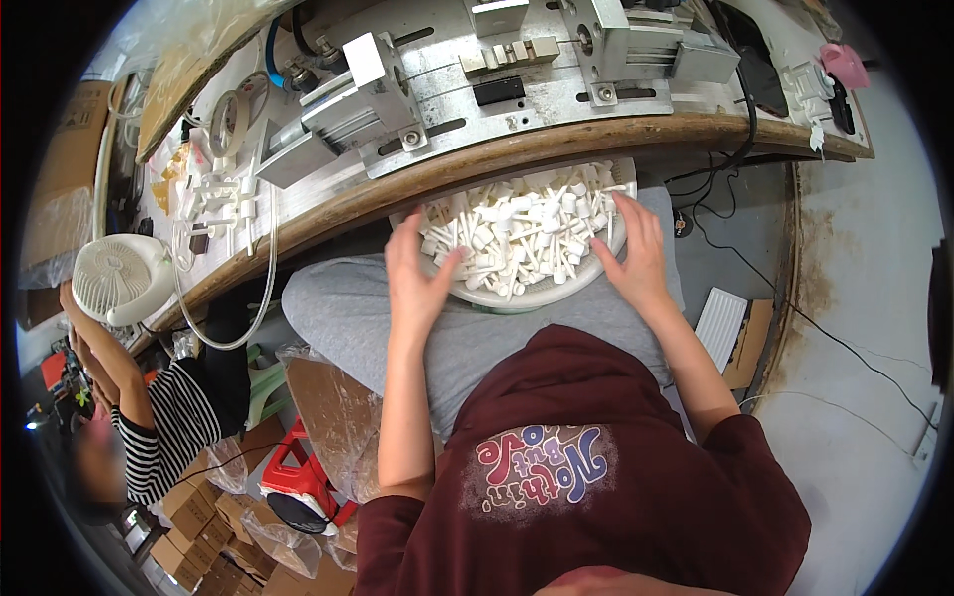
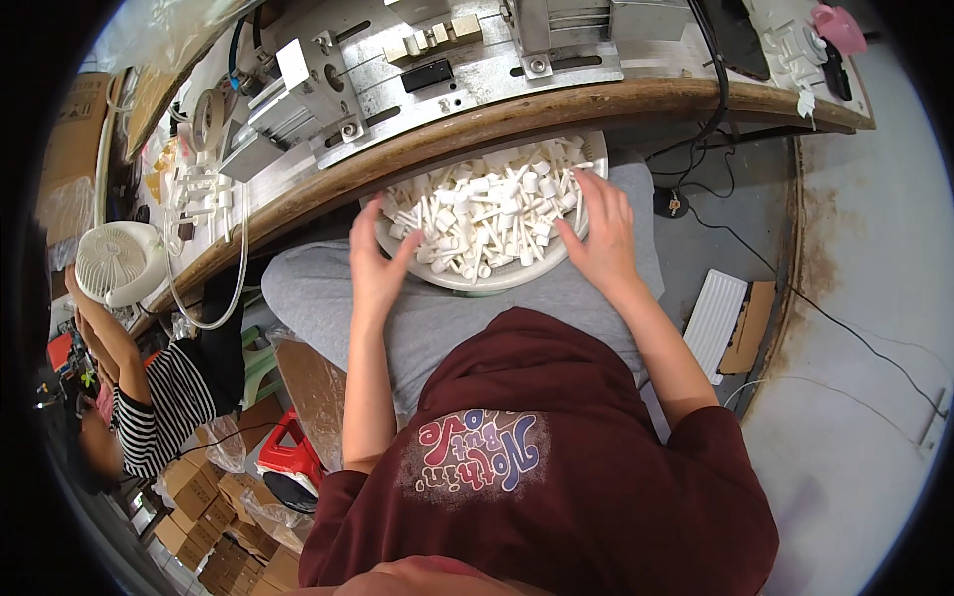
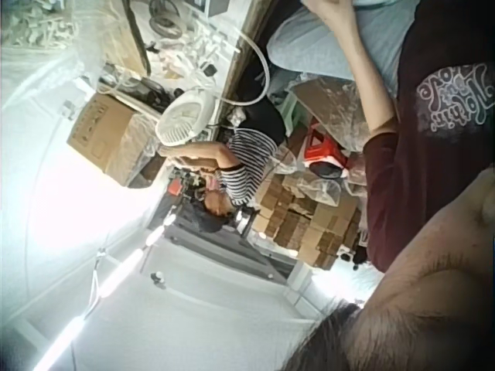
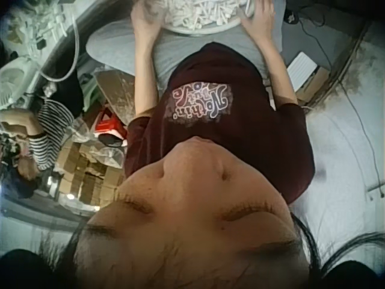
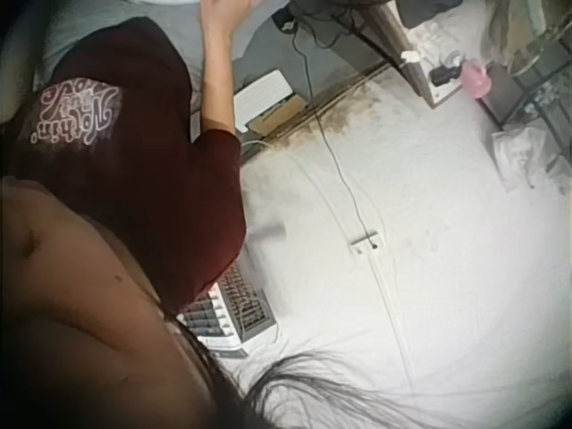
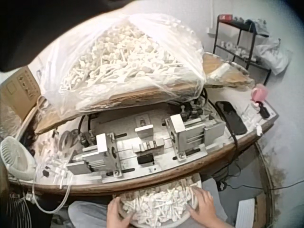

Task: The recorder is assembling small plastic sprayer components using a pneumatic assembly machine.

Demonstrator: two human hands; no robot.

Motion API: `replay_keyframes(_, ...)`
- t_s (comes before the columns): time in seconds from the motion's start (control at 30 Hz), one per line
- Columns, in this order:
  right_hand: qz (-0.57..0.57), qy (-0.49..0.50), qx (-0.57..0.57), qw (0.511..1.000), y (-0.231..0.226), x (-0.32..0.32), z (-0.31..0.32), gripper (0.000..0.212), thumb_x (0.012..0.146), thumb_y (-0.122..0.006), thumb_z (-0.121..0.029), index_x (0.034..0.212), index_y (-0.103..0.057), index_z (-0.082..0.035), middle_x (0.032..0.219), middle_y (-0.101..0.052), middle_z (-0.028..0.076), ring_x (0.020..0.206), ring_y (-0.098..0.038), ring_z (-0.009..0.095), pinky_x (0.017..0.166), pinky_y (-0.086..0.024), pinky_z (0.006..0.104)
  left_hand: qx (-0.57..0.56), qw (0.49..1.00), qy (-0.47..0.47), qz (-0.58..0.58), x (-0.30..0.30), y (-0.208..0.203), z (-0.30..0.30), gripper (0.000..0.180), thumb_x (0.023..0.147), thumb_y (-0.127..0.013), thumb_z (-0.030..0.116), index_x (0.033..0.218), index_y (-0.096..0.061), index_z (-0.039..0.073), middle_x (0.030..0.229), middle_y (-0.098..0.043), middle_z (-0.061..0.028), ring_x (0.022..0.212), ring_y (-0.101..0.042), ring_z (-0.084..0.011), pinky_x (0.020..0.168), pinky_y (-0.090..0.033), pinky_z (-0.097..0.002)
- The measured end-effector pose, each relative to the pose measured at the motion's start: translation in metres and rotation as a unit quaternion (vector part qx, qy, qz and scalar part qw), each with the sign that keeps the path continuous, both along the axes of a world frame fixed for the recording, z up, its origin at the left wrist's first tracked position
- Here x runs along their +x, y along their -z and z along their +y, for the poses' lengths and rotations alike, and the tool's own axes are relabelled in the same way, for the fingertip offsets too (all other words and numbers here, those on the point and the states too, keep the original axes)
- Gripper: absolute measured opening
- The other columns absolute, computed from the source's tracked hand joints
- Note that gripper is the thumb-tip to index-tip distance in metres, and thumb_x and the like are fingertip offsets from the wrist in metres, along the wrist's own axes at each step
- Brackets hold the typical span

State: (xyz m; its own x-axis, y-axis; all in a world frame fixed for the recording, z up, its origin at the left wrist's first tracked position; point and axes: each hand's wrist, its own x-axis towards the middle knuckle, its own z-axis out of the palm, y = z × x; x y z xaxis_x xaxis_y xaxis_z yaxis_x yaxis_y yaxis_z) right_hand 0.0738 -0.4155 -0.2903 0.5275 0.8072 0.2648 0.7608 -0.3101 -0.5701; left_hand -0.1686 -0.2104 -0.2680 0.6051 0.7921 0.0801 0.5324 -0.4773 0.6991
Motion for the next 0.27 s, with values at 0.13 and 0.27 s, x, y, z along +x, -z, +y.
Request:
replay_keyframes(0.13, 0.064, -0.119, -0.038, 0.99, 0.003, -0.003, -0.023, 0.039, 0.077, -0.077, -0.017, 0.111, -0.061, -0.006, 0.113, -0.061, 0.014, 0.108, -0.056, 0.033, 0.094, -0.044, 0.0409, -0.003, 0.989, -0.144, 0.026, -0.03, 0.018, 0.009, 0.061, 0.088, -0.074, 0.021, 0.14, -0.048, 0.002, 0.139, -0.054, -0.0181, 0.124, -0.054, -0.0324, 0.104, -0.043, -0.0385)
replay_keyframes(0.27, -0.025, -0.32, -0.129, 0.938, 0.002, -0.027, -0.025, 0.038, 0.076, -0.076, -0.016, 0.111, -0.063, -0.013, 0.111, -0.06, 0.013, 0.108, -0.056, 0.031, 0.093, -0.045, 0.04, -0.154, 0.966, -0.208, -0.009, -0.029, 0.04, 0.014, 0.075, 0.088, -0.073, 0.025, 0.148, -0.036, 0.0, 0.149, -0.044, -0.0237, 0.138, -0.041, -0.0383, 0.114, -0.032, -0.0437)
